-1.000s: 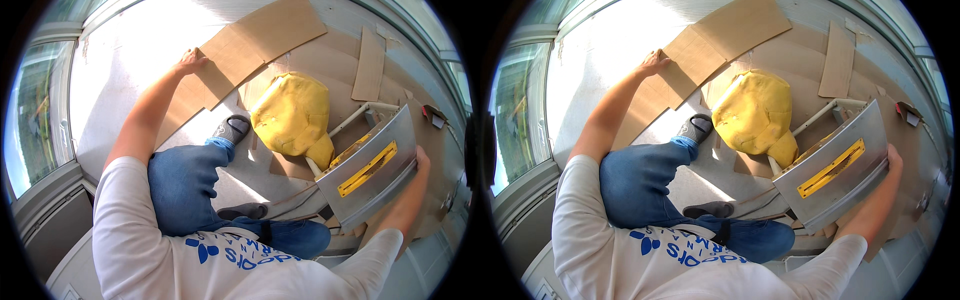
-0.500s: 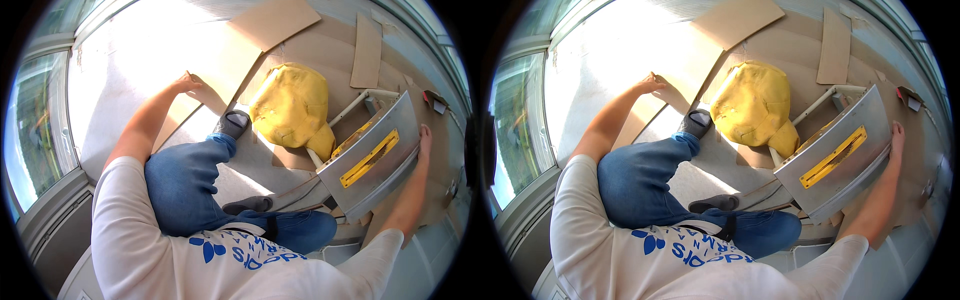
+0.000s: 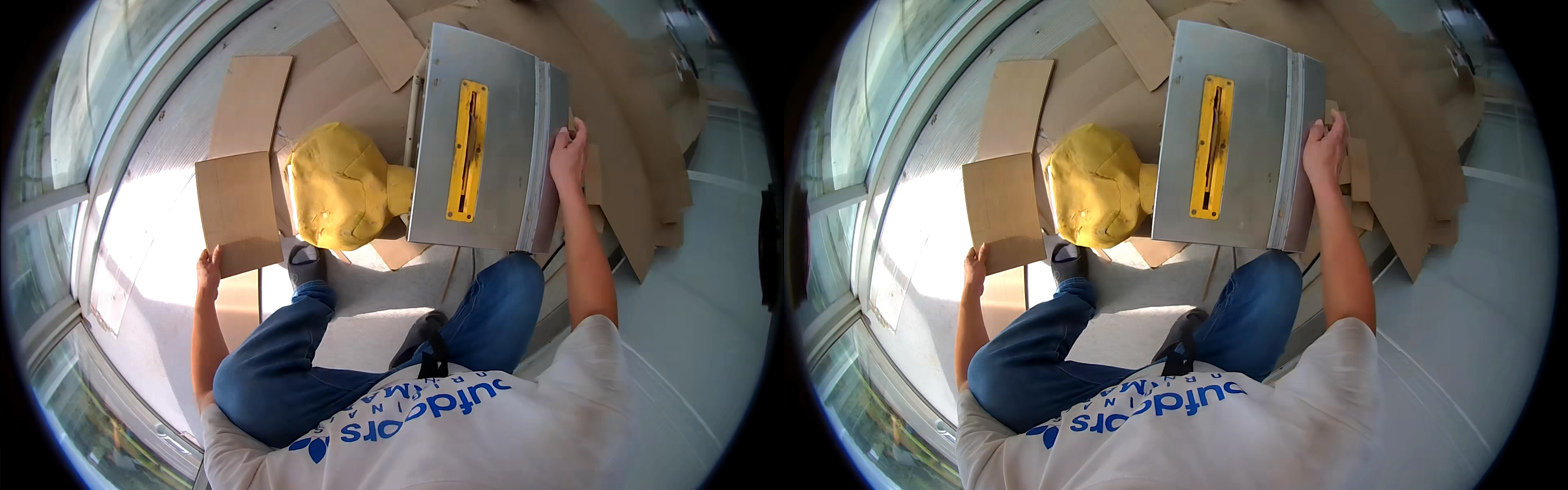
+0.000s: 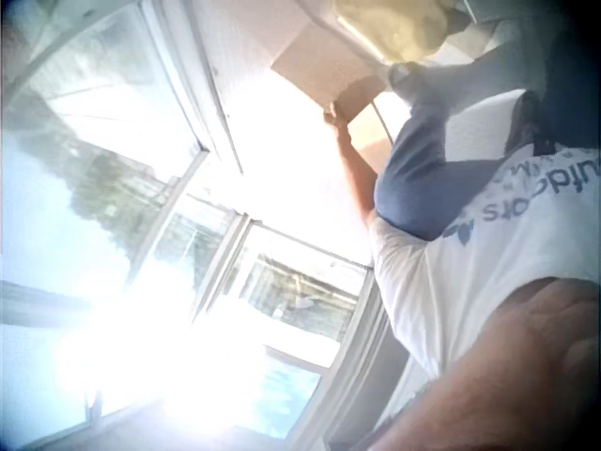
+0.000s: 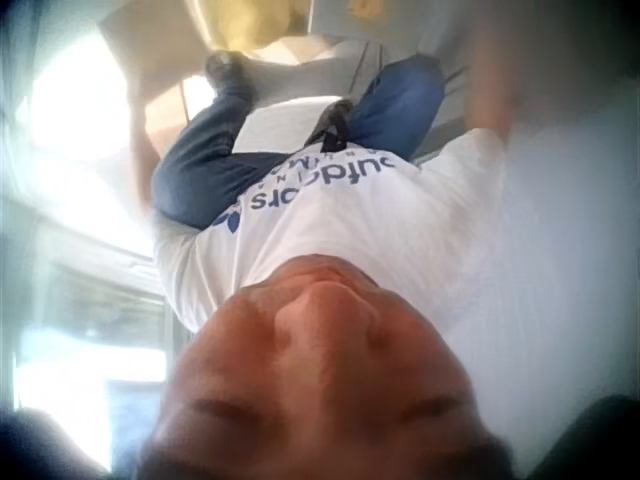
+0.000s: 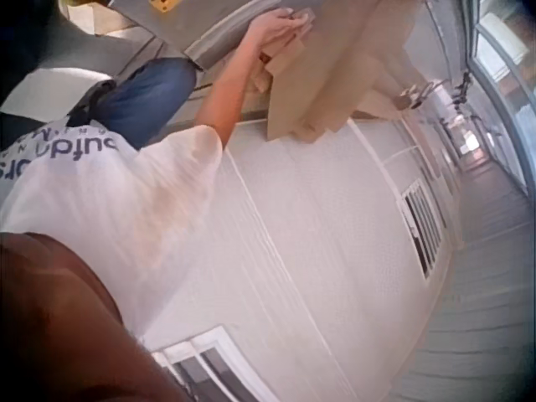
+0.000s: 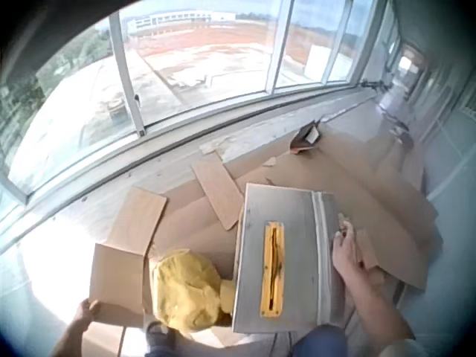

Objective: The person cuts several flooring planks using a table saw placed on the floor, handling the planks by hand and using a scribing tool to mark one of them.

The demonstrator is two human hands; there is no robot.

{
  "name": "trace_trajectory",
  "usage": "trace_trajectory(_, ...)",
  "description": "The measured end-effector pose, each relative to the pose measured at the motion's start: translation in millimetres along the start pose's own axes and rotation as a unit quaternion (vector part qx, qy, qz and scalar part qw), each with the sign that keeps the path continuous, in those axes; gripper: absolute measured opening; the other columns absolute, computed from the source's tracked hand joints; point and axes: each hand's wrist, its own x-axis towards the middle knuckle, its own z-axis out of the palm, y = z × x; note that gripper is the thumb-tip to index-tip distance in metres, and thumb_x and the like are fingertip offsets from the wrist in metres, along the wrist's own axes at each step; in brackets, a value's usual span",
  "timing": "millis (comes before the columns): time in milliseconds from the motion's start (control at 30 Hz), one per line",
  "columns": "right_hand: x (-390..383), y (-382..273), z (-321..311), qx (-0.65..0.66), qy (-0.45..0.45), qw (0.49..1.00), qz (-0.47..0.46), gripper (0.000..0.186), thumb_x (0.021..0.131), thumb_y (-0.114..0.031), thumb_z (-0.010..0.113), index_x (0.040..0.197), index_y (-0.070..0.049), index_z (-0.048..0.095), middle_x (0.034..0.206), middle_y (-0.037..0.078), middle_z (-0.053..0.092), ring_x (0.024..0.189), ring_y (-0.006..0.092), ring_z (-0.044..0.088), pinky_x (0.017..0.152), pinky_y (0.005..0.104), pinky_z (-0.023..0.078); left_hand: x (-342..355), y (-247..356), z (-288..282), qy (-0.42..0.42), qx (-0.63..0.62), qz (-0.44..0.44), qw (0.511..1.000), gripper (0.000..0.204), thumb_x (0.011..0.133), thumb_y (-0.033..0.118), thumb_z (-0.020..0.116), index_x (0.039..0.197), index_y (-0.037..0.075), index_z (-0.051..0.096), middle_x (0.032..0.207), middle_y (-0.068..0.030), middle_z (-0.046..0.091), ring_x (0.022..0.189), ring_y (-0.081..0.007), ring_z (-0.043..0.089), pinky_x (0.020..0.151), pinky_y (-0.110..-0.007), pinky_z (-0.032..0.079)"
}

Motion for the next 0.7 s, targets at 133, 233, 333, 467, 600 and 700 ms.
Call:
trace_trajectory(133, 5, 4, 1, -0.006, -0.025, 1.000, -0.005, 0.046, 0.104, -0.026, 0.051, 0.142, -0.001, 0.051, 0.139, 0.025, 0.056, 0.124, 0.0428, 0.056, 0.107, 0.0475, 0.045, -5, 76, -43, 0.070, 0.014, 0.021, 0.997, 0.047, 0.106, 0.047, 0.060, 0.099, 0.000, 0.061, 0.085, -0.0042, 0.059, 0.081, -0.0142, 0.050, 0.074, -0.033, 0.047)
trace_trajectory(233, 1, 11, 8, -0.006, 0.013, 0.999, -0.035, 0.043, 0.103, -0.026, 0.051, 0.138, -0.001, 0.053, 0.137, 0.024, 0.056, 0.127, 0.0422, 0.054, 0.109, 0.0461, 0.044, -23, 167, -79, 0.089, -0.035, 0.100, 0.990, 0.053, 0.104, 0.050, 0.060, 0.111, -0.003, 0.062, 0.088, -0.0075, 0.061, 0.081, -0.0161, 0.055, 0.073, -0.034, 0.050)
trace_trajectory(333, -3, 1, 2, 0.002, 0.003, 0.999, -0.033, 0.044, 0.104, -0.026, 0.051, 0.139, -0.001, 0.053, 0.138, 0.024, 0.055, 0.127, 0.0426, 0.053, 0.109, 0.0467, 0.044, -45, 278, -71, 0.076, -0.083, 0.184, 0.976, 0.069, 0.100, 0.051, 0.065, 0.134, -0.007, 0.054, 0.108, -0.0151, 0.068, 0.095, -0.0213, 0.065, 0.079, -0.036, 0.055)
trace_trajectory(467, -3, 4, -1, -0.001, -0.001, 1.000, -0.024, 0.045, 0.105, -0.028, 0.049, 0.141, -0.001, 0.052, 0.138, 0.025, 0.055, 0.127, 0.0434, 0.053, 0.108, 0.0476, 0.045, -59, 420, 15, -0.038, -0.175, 0.224, 0.958, 0.071, 0.096, 0.047, 0.073, 0.136, -0.007, 0.050, 0.108, -0.0133, 0.065, 0.090, -0.0169, 0.063, 0.072, -0.027, 0.052)
trace_trajectory(600, 1, 9, 2, -0.003, -0.002, 1.000, -0.030, 0.045, 0.105, -0.028, 0.048, 0.140, -0.001, 0.052, 0.136, 0.027, 0.055, 0.125, 0.0445, 0.054, 0.106, 0.0483, 0.047, -39, 494, 133, -0.111, -0.169, 0.257, 0.945, 0.072, 0.088, 0.048, 0.081, 0.131, -0.003, 0.055, 0.104, -0.0110, 0.069, 0.086, -0.0171, 0.066, 0.070, -0.031, 0.053)
trace_trajectory(700, -3, 5, -4, -0.018, 0.020, 0.999, -0.028, 0.044, 0.104, -0.027, 0.049, 0.139, 0.000, 0.053, 0.136, 0.027, 0.055, 0.124, 0.0450, 0.054, 0.105, 0.0486, 0.047, -66, 524, 217, -0.068, -0.136, 0.244, 0.958, 0.079, 0.083, 0.048, 0.086, 0.131, -0.007, 0.055, 0.108, -0.0140, 0.070, 0.089, -0.0187, 0.067, 0.070, -0.033, 0.054)
